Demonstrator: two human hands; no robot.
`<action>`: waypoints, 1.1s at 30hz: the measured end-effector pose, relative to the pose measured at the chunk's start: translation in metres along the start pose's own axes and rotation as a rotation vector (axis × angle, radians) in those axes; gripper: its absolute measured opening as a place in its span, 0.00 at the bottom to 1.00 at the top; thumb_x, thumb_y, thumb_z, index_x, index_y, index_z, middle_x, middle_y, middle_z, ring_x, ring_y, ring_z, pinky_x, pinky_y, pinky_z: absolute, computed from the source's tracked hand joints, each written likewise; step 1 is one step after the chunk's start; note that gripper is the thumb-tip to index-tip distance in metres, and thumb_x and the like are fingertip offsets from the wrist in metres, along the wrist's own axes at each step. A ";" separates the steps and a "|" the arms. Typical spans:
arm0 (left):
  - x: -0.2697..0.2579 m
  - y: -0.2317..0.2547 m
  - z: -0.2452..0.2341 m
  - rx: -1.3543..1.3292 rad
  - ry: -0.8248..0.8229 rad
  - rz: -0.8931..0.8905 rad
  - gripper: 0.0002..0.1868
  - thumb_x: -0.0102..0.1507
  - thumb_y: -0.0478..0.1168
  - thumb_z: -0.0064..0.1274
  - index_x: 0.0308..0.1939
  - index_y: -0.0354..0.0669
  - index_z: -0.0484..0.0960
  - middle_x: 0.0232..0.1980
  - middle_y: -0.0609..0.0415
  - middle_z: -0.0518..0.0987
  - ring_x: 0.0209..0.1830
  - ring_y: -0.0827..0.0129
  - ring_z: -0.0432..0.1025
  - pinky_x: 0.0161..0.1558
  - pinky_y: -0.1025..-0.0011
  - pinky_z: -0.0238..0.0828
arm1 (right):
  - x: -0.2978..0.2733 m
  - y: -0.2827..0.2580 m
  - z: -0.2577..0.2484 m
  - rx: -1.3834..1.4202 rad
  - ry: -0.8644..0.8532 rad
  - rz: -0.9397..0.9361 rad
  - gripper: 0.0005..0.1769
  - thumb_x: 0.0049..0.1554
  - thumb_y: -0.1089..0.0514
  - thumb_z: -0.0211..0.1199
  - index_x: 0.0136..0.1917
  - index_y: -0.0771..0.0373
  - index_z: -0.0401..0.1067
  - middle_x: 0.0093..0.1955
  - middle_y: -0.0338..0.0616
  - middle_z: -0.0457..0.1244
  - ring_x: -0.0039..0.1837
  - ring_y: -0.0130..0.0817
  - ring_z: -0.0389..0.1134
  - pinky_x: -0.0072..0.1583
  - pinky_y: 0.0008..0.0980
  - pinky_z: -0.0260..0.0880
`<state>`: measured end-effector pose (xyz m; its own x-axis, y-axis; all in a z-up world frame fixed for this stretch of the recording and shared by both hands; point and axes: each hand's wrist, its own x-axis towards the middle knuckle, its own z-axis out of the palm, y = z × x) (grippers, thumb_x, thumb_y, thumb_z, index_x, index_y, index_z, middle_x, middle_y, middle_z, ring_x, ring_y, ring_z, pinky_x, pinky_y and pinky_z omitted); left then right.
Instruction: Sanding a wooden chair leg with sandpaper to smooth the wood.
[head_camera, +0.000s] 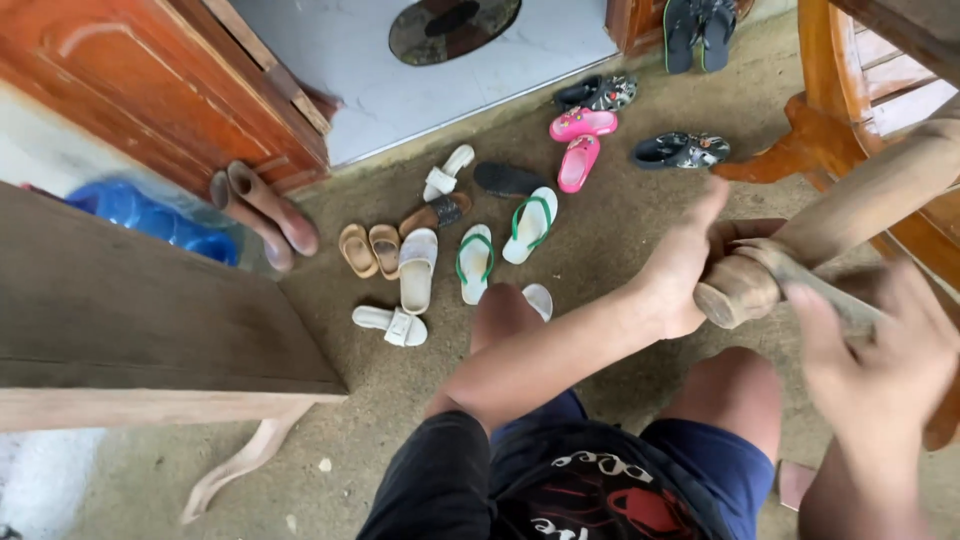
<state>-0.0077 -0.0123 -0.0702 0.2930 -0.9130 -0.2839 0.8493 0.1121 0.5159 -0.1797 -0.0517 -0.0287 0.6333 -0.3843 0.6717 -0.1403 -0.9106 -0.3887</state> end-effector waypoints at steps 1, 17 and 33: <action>0.007 -0.006 -0.006 -0.010 -0.060 0.009 0.34 0.72 0.69 0.46 0.52 0.38 0.79 0.41 0.49 0.80 0.36 0.67 0.76 0.39 0.67 0.74 | -0.026 0.015 -0.004 0.027 -0.001 0.155 0.11 0.72 0.63 0.71 0.50 0.72 0.73 0.49 0.55 0.64 0.53 0.48 0.64 0.55 0.43 0.62; -0.002 0.001 0.008 0.082 0.067 -0.022 0.30 0.74 0.68 0.42 0.43 0.46 0.81 0.33 0.58 0.80 0.26 0.73 0.74 0.25 0.72 0.68 | 0.002 0.004 0.047 0.446 0.394 0.247 0.16 0.63 0.76 0.76 0.53 0.78 0.66 0.54 0.60 0.67 0.56 0.43 0.69 0.59 0.39 0.70; -0.011 0.000 0.007 0.019 -0.101 -0.047 0.29 0.73 0.65 0.45 0.53 0.41 0.78 0.32 0.49 0.81 0.19 0.70 0.69 0.18 0.69 0.60 | 0.022 -0.013 0.038 0.279 0.298 0.069 0.17 0.65 0.71 0.80 0.43 0.74 0.72 0.45 0.57 0.65 0.49 0.45 0.66 0.56 0.43 0.64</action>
<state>-0.0139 -0.0048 -0.0618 0.2063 -0.9520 -0.2262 0.8525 0.0614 0.5190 -0.1351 -0.0424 -0.0333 0.3760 -0.5077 0.7751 0.0626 -0.8207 -0.5679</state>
